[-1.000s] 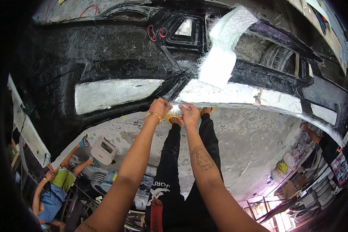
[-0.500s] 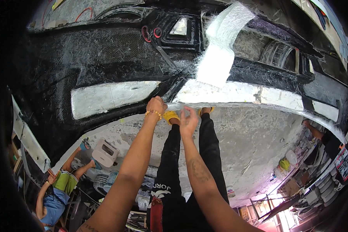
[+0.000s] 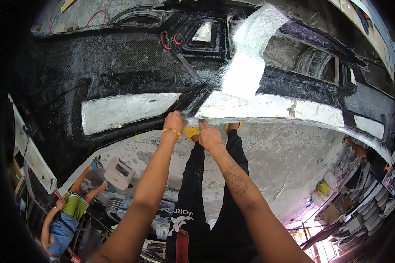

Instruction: The person retrieves a piece of white fibrous material from a cluttered floor and applies it to the surface of a black car bumper. They tear the material into smaller strips and press them onto specific areas of the bumper, smoothing them down by hand.

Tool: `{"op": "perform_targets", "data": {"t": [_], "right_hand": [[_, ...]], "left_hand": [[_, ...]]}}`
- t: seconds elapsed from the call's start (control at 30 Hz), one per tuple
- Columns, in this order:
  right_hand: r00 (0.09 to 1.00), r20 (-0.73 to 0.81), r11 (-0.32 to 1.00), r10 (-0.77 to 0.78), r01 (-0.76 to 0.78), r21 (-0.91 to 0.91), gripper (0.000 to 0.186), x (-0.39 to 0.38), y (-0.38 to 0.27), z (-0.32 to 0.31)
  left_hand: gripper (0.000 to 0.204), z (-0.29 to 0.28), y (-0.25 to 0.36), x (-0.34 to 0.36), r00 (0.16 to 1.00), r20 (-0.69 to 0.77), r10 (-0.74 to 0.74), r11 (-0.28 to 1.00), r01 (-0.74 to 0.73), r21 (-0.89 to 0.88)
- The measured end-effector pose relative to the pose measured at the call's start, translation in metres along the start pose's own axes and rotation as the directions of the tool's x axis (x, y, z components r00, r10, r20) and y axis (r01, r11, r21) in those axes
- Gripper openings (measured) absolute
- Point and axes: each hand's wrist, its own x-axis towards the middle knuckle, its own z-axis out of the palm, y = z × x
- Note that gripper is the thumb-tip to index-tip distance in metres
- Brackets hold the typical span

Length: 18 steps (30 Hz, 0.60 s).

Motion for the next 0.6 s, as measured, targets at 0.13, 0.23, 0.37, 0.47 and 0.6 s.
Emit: {"op": "perform_targets", "data": {"t": [0.13, 0.23, 0.37, 0.47, 0.6], "right_hand": [[0.997, -0.06, 0.989, 0.05, -0.041, 0.144, 0.052, -0.007, 0.006, -0.005], [0.989, -0.132, 0.952, 0.063, -0.019, 0.307, 0.047, -0.033, -0.007, -0.022], [0.938, -0.342, 0.945, 0.052, 0.064, 0.32, 0.044, -0.098, -0.013, -0.035], [0.955, -0.186, 0.83, 0.232, -0.094, 0.55, 0.039, -0.149, -0.018, -0.065], [0.899, -0.28, 0.63, 0.338, 0.005, 0.777, 0.03, -0.201, -0.041, -0.128]], "left_hand": [[0.022, -0.013, 0.005, -0.043, 0.939, -0.147, 0.31, 0.95, -0.313, 0.008], [0.028, 0.001, 0.007, -0.063, 0.877, -0.056, 0.478, 0.875, -0.481, -0.051], [0.042, 0.041, 0.002, -0.051, 0.796, -0.06, 0.602, 0.794, -0.589, 0.151], [0.051, 0.04, 0.004, -0.043, 0.861, 0.121, 0.495, 0.83, -0.509, 0.229], [0.052, 0.04, 0.004, -0.044, 0.869, 0.115, 0.481, 0.833, -0.494, 0.25]]}}
